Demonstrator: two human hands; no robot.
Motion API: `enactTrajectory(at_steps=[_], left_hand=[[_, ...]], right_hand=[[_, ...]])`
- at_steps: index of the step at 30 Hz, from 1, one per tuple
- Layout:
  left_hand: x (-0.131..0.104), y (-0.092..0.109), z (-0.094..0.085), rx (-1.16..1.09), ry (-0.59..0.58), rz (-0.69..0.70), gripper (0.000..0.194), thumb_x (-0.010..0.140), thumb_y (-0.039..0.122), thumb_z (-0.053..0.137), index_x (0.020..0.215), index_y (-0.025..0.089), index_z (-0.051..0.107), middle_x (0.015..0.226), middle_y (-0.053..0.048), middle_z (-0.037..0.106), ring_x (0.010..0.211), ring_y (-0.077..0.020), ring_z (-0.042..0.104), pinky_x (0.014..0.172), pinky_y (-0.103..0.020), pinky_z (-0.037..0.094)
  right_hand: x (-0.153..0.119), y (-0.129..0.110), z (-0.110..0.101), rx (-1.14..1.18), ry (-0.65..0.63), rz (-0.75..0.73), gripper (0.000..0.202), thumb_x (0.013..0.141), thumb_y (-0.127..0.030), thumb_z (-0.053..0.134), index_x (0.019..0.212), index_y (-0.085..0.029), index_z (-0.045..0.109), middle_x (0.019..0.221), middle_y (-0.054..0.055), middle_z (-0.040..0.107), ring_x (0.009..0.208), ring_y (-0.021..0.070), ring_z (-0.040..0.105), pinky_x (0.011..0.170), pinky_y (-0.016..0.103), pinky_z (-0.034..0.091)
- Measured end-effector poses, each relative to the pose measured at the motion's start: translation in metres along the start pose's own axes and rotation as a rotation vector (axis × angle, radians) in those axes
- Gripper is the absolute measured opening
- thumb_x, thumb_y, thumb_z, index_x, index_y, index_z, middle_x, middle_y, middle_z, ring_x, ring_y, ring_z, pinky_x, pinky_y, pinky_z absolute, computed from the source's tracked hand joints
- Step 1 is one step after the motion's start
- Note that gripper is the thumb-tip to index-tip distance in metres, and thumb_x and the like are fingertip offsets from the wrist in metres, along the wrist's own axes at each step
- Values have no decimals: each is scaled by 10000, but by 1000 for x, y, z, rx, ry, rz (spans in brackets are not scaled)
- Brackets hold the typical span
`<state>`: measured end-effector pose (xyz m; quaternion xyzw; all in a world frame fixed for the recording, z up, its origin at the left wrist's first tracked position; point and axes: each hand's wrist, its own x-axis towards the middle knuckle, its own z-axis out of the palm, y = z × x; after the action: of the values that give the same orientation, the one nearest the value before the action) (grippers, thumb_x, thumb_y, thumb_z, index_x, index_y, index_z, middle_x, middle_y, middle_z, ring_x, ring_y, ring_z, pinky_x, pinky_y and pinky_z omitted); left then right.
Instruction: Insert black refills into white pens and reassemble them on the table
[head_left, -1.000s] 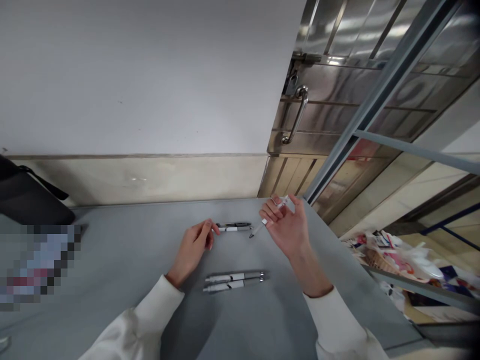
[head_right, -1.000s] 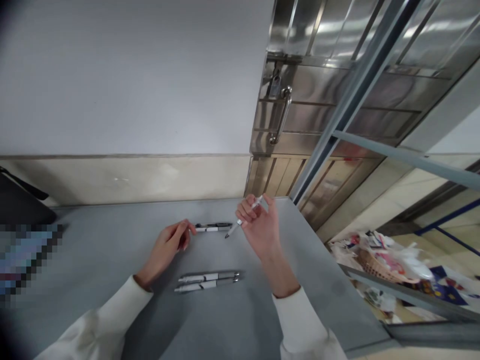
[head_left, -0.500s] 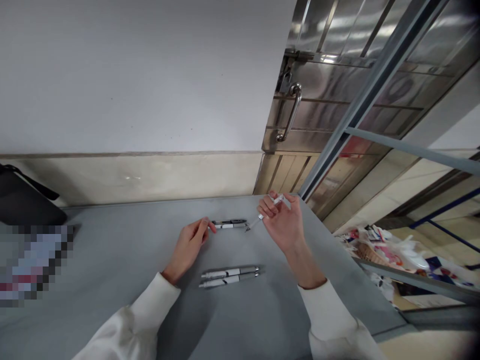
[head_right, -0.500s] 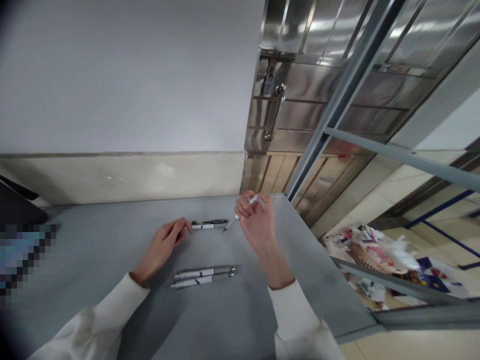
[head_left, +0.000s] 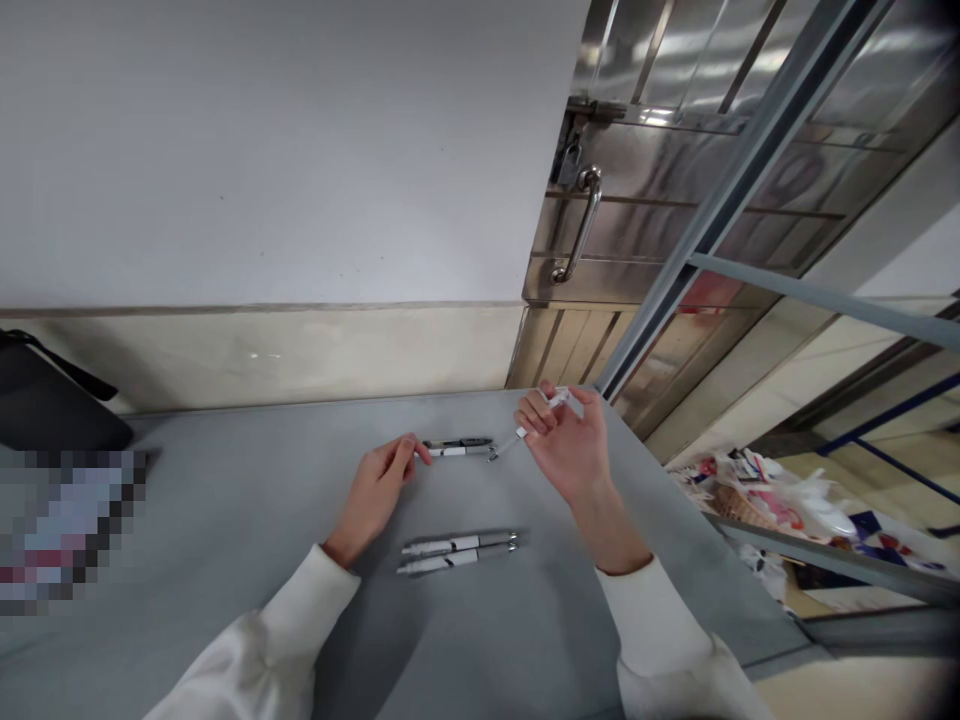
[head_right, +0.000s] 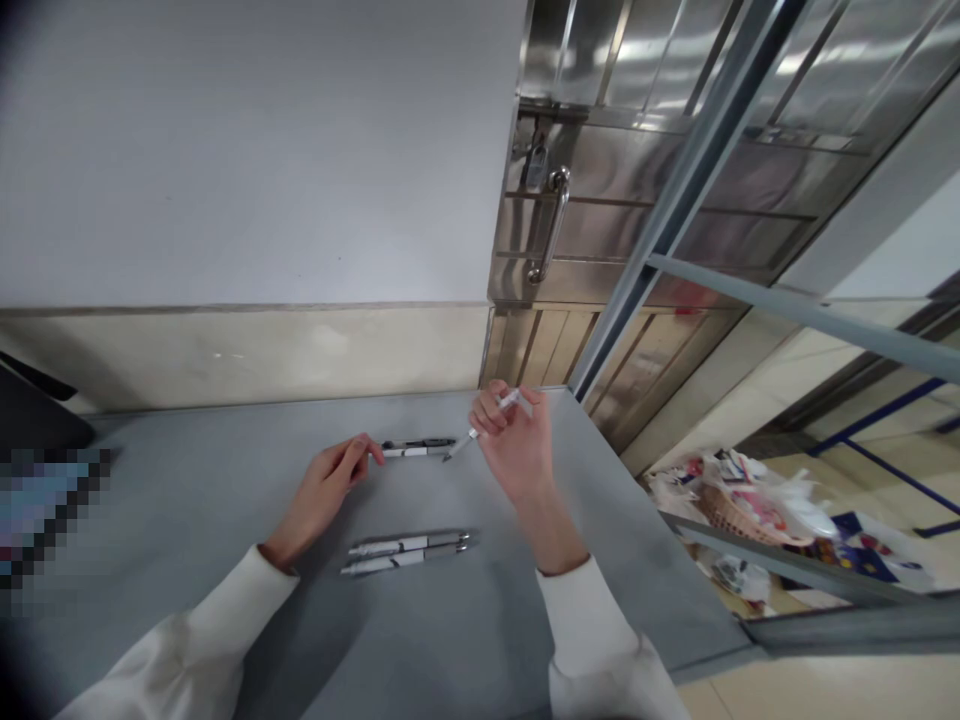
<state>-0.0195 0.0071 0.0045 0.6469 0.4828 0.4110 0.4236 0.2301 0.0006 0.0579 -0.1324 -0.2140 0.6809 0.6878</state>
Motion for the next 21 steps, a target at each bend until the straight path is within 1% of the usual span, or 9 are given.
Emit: enactTrajectory(at_steps=[5, 7, 9, 12, 14, 16, 18, 20, 21], left_hand=[[-1, 0, -1, 2, -8, 11, 556, 1049, 577, 389, 833, 174, 706, 624, 41, 368, 609, -163, 377, 614, -282, 301], [-2, 0, 0, -17, -32, 22, 536, 1061, 569, 380, 902, 180, 712, 629, 45, 377, 606, -161, 371, 609, -279, 303], [-4, 1, 1, -58, -58, 33, 483, 1068, 555, 391, 1017, 190, 702, 649, 44, 419, 618, -163, 395, 604, -271, 315], [-5, 4, 3, -126, -87, 56, 388, 1063, 524, 448, 1190, 211, 639, 727, 30, 519, 665, -165, 458, 618, -257, 359], [-6, 6, 4, -158, -102, 88, 363, 1056, 493, 491, 1280, 225, 590, 792, 18, 563, 690, -161, 483, 641, -250, 395], [-6, 8, 4, -178, -111, 126, 385, 1045, 464, 538, 1354, 235, 552, 866, 2, 598, 729, -157, 515, 677, -249, 431], [-8, 10, 3, -185, -117, 163, 436, 1019, 435, 605, 1402, 240, 534, 942, -18, 634, 805, -163, 568, 733, -257, 465], [-10, 13, 3, -165, -129, 184, 443, 986, 417, 666, 1378, 234, 572, 963, -28, 662, 852, -174, 605, 780, -271, 482], [-11, 15, 3, -143, -138, 188, 404, 971, 414, 687, 1322, 224, 620, 955, -31, 676, 853, -178, 614, 791, -278, 484]], right_hand=[[-3, -1, 4, -39, -31, -28, 152, 934, -330, 562, 840, -214, 590, 655, -59, 229, 578, 145, 313, 557, 248, 420], [-2, 3, 6, -96, -40, -30, 131, 923, -307, 572, 839, -216, 614, 664, -53, 245, 587, 150, 323, 570, 256, 429], [-1, 7, 6, -181, -46, -28, 90, 894, -261, 609, 814, -222, 626, 674, -40, 290, 602, 153, 348, 586, 266, 435], [-1, 15, 3, -366, -82, -18, 31, 878, -238, 694, 859, -227, 672, 775, 0, 486, 673, 150, 444, 644, 279, 451], [-1, 18, -1, -553, -135, -10, 72, 898, -284, 738, 947, -239, 712, 876, 16, 598, 734, 153, 508, 696, 289, 462], [-2, 20, -4, -771, -208, 29, 128, 927, -341, 744, 1020, -253, 734, 882, 13, 661, 742, 160, 547, 715, 300, 463], [-4, 21, -6, -941, -287, 103, 164, 938, -379, 740, 1058, -267, 738, 832, 3, 697, 705, 165, 577, 687, 308, 458], [-5, 23, -7, -1021, -355, 167, 185, 924, -395, 757, 1063, -275, 732, 800, -7, 721, 678, 168, 606, 661, 311, 455], [-6, 25, -7, -1043, -387, 189, 189, 915, -401, 768, 1046, -270, 728, 788, -10, 725, 678, 170, 620, 663, 311, 460]])
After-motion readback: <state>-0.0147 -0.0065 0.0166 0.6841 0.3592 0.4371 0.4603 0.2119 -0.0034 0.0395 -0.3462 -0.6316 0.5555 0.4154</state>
